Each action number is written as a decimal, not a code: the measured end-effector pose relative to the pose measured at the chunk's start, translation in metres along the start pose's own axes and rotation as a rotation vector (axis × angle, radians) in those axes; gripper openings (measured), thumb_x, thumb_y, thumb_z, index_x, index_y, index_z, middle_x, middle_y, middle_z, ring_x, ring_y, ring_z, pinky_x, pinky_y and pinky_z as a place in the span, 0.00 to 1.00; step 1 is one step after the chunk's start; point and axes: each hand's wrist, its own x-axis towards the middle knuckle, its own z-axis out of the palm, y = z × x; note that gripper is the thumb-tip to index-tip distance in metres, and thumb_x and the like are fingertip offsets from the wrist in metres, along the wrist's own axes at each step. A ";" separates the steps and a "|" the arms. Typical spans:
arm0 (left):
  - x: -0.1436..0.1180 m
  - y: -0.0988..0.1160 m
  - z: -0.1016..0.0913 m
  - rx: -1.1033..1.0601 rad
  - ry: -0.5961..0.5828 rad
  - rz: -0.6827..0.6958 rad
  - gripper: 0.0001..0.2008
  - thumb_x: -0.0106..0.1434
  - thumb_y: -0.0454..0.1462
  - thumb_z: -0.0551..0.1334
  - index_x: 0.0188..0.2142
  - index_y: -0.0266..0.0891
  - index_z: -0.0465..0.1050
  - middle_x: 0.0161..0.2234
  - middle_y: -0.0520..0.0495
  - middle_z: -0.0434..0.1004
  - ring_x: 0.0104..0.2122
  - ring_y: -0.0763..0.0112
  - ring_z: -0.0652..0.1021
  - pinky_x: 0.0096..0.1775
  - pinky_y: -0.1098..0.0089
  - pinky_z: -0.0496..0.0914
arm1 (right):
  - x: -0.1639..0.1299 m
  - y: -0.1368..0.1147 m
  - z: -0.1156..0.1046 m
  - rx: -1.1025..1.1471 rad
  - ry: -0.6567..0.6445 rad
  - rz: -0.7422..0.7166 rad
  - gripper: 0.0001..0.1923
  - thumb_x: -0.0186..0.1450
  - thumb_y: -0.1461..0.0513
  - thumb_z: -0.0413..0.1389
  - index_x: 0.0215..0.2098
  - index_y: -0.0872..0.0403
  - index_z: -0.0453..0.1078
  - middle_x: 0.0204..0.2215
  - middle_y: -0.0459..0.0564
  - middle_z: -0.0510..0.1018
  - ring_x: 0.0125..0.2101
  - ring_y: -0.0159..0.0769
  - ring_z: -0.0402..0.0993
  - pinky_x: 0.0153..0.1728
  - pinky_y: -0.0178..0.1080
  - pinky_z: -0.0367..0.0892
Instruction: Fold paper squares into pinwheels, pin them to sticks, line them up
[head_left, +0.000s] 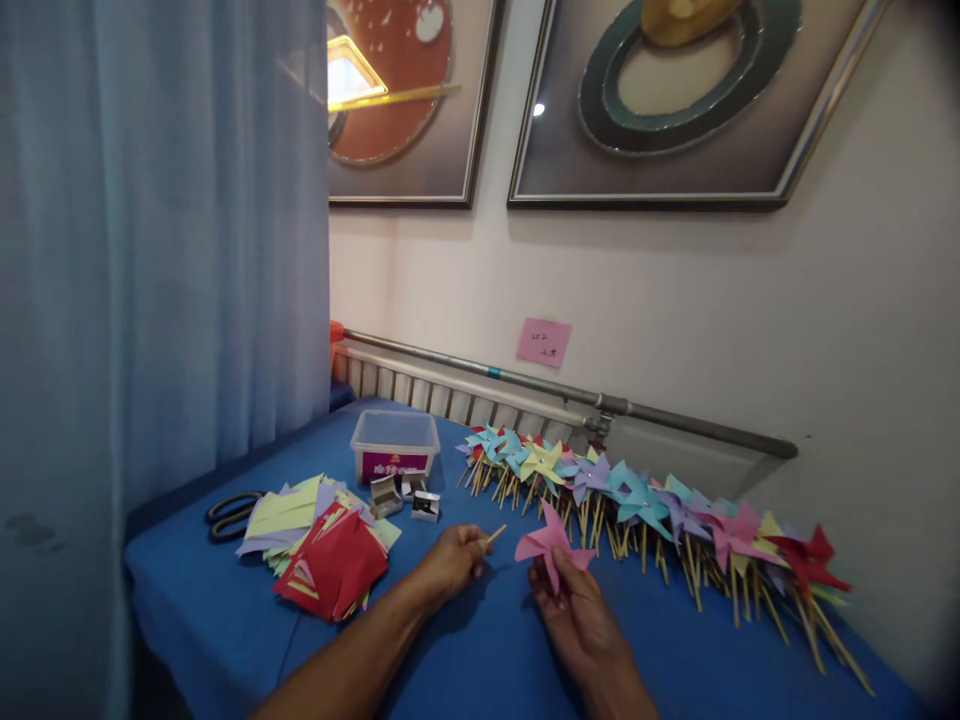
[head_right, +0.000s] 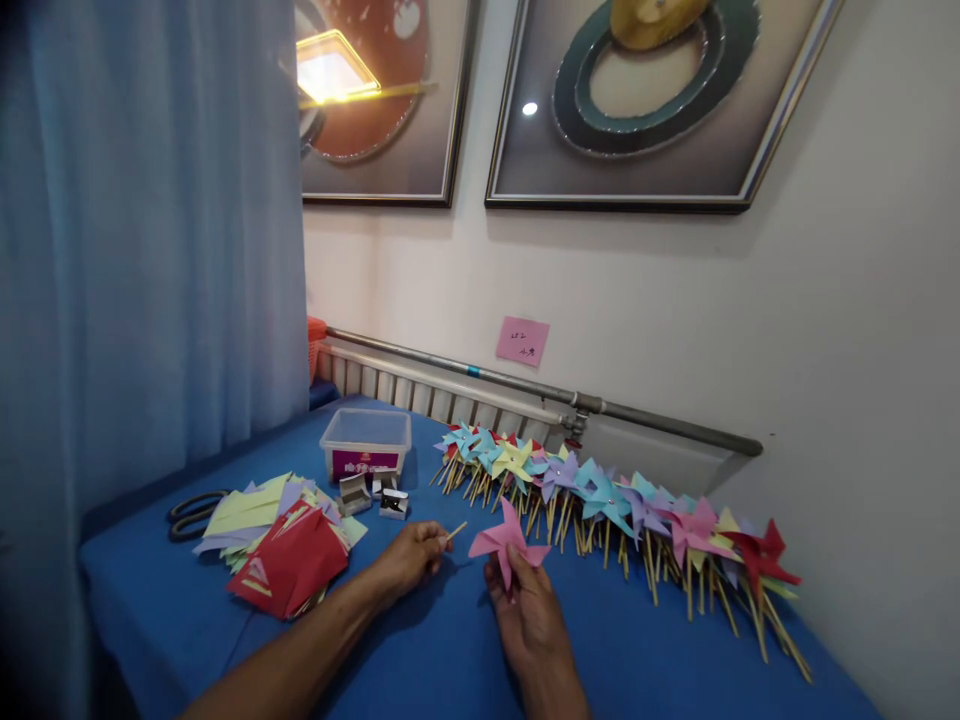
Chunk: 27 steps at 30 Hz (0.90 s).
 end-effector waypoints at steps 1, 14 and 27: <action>-0.001 0.000 0.000 0.039 -0.004 0.006 0.10 0.56 0.44 0.65 0.27 0.39 0.73 0.17 0.55 0.64 0.18 0.74 0.63 0.25 0.72 0.55 | 0.001 0.002 0.000 0.020 -0.006 0.009 0.18 0.47 0.61 0.76 0.27 0.52 0.72 0.25 0.41 0.82 0.29 0.34 0.81 0.35 0.36 0.81; -0.004 0.000 0.001 0.251 0.184 0.091 0.04 0.51 0.38 0.65 0.22 0.40 0.76 0.20 0.52 0.70 0.22 0.70 0.66 0.28 0.70 0.56 | 0.008 0.012 -0.007 0.115 0.014 0.063 0.20 0.47 0.65 0.76 0.27 0.51 0.69 0.25 0.37 0.80 0.29 0.32 0.80 0.33 0.35 0.79; -0.007 0.009 -0.002 -0.162 0.038 -0.007 0.19 0.47 0.47 0.71 0.31 0.37 0.70 0.23 0.50 0.75 0.20 0.74 0.71 0.23 0.73 0.61 | 0.000 0.009 0.003 0.169 0.008 0.109 0.17 0.51 0.67 0.74 0.25 0.52 0.68 0.23 0.40 0.79 0.27 0.31 0.79 0.30 0.34 0.78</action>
